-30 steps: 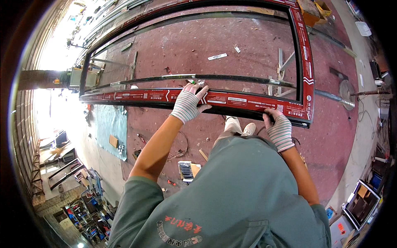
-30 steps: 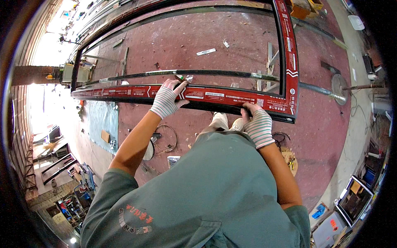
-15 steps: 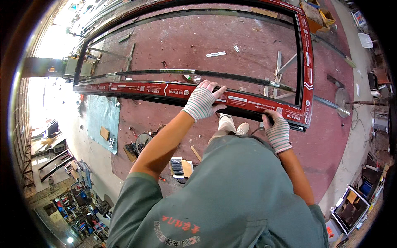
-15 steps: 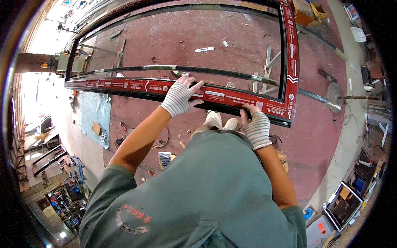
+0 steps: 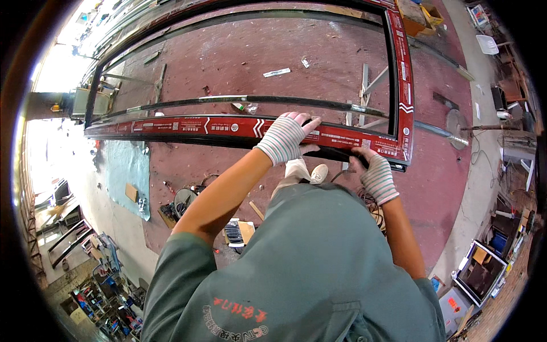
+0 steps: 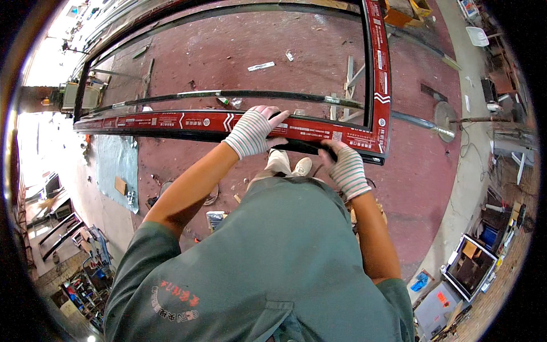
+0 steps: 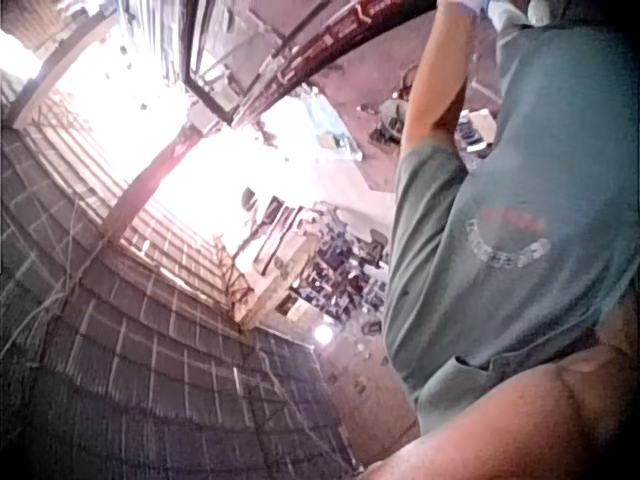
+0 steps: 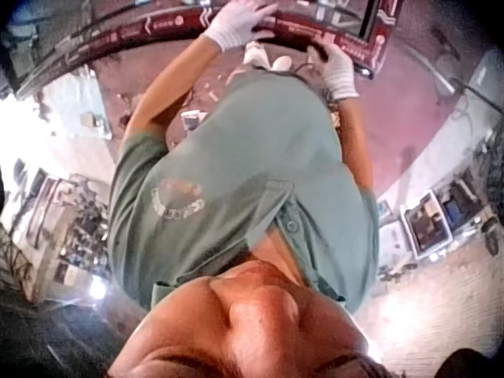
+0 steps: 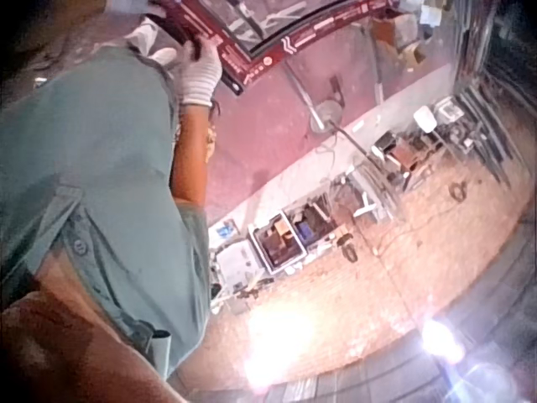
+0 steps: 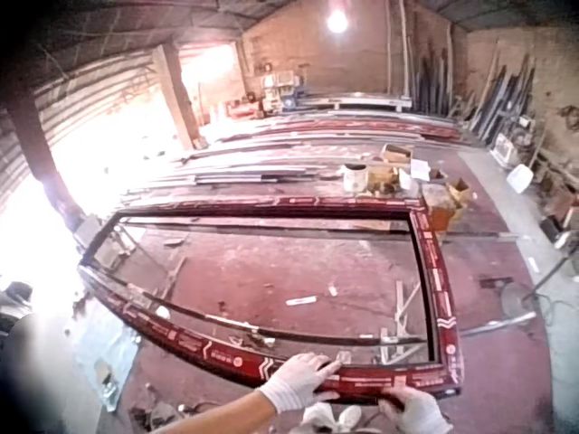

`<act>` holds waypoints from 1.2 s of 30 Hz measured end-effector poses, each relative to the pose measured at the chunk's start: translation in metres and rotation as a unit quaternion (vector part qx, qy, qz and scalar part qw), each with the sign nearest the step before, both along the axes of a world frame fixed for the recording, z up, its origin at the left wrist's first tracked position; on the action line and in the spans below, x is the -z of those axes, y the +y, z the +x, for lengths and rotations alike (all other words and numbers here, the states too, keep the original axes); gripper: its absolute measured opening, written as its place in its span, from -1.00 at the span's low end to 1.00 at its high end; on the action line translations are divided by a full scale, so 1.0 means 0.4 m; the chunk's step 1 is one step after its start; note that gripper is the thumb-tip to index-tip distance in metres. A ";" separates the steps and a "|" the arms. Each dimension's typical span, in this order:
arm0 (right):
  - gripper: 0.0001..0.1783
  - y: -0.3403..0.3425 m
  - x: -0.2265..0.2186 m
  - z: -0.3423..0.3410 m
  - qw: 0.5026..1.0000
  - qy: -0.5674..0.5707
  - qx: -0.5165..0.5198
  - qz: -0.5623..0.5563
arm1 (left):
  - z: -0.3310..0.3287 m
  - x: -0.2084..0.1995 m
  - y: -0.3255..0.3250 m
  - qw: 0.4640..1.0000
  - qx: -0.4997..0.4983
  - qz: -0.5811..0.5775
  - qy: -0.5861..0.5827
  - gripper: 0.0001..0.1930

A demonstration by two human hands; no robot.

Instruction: The person fits a black rubber seal into the groove of a large window frame, then uses shears to cut the seal to length and presses it into the corner. The person repeats the cutting and fitting process along the frame edges.

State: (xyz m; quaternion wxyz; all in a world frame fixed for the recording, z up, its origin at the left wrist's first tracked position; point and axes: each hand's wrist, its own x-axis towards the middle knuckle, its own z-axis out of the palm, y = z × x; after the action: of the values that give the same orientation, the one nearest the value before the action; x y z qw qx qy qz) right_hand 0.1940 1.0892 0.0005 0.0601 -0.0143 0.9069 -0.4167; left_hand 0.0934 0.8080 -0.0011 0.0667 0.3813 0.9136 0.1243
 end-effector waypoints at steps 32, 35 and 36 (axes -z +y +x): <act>-0.68 0.146 0.030 0.023 0.992 -0.043 0.110 0.049 | 0.036 -0.019 0.091 0.999 -0.047 -0.001 0.019 -0.16; -0.69 0.148 0.045 0.028 0.991 -0.050 0.125 0.023 | 0.039 -0.027 0.105 0.998 -0.054 -0.039 0.003 -0.18; -0.69 0.147 0.048 0.027 0.991 -0.049 0.122 0.024 | 0.045 -0.022 0.105 0.997 -0.057 -0.038 0.019 -0.19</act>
State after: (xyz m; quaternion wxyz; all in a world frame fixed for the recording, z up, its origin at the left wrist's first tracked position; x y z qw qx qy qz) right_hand 0.2048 1.1481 -0.0188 0.0537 0.1180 0.9074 -0.3997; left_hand 0.1116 0.8500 0.0077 0.0561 0.3281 0.9391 0.0859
